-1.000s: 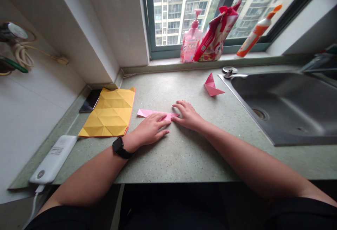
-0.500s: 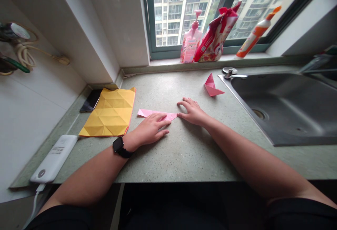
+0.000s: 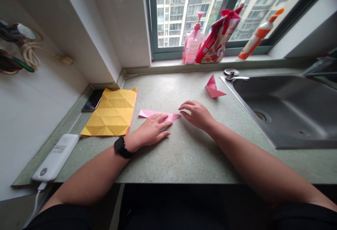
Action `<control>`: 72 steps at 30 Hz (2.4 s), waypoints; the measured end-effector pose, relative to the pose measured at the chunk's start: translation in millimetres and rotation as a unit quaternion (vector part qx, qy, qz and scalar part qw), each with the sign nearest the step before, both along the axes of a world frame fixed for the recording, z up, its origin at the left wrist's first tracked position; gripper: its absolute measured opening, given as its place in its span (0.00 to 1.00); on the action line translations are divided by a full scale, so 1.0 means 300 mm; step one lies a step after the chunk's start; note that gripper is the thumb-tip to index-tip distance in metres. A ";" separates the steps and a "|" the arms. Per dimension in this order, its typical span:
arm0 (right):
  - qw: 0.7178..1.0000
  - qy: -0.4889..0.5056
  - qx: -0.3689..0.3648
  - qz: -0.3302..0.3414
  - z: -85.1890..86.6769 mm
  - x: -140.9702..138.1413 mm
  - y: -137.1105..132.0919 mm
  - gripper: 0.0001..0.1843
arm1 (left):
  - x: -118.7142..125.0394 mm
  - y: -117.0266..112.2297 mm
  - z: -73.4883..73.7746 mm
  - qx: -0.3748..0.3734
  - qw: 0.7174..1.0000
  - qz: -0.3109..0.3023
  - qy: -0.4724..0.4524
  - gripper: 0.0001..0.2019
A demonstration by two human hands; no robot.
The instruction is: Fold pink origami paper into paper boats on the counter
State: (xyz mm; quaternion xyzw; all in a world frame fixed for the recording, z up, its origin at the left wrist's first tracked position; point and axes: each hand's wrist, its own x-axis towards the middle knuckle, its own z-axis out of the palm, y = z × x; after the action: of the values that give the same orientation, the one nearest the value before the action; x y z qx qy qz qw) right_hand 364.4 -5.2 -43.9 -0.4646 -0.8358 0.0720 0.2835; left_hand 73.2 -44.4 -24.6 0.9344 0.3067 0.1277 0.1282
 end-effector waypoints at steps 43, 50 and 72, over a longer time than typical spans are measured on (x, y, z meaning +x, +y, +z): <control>0.981 -0.096 0.024 0.169 0.038 -0.078 -0.087 0.12 | -0.051 0.022 0.039 0.045 0.983 0.164 0.064 0.10; 0.981 -0.113 0.008 0.155 0.034 -0.069 -0.078 0.11 | -0.062 0.031 0.054 0.055 0.985 0.155 0.060 0.09; 0.979 -0.076 -0.006 0.191 0.019 -0.100 -0.088 0.18 | 0.000 0.027 0.040 -0.043 0.985 0.162 -0.050 0.09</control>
State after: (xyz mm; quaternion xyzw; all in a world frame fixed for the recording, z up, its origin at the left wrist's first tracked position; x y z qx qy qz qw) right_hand 334.2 -31.5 -38.1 -0.3020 -0.9279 0.0941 0.1972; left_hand 73.1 -36.3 -12.7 0.8583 0.4529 0.1796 0.1612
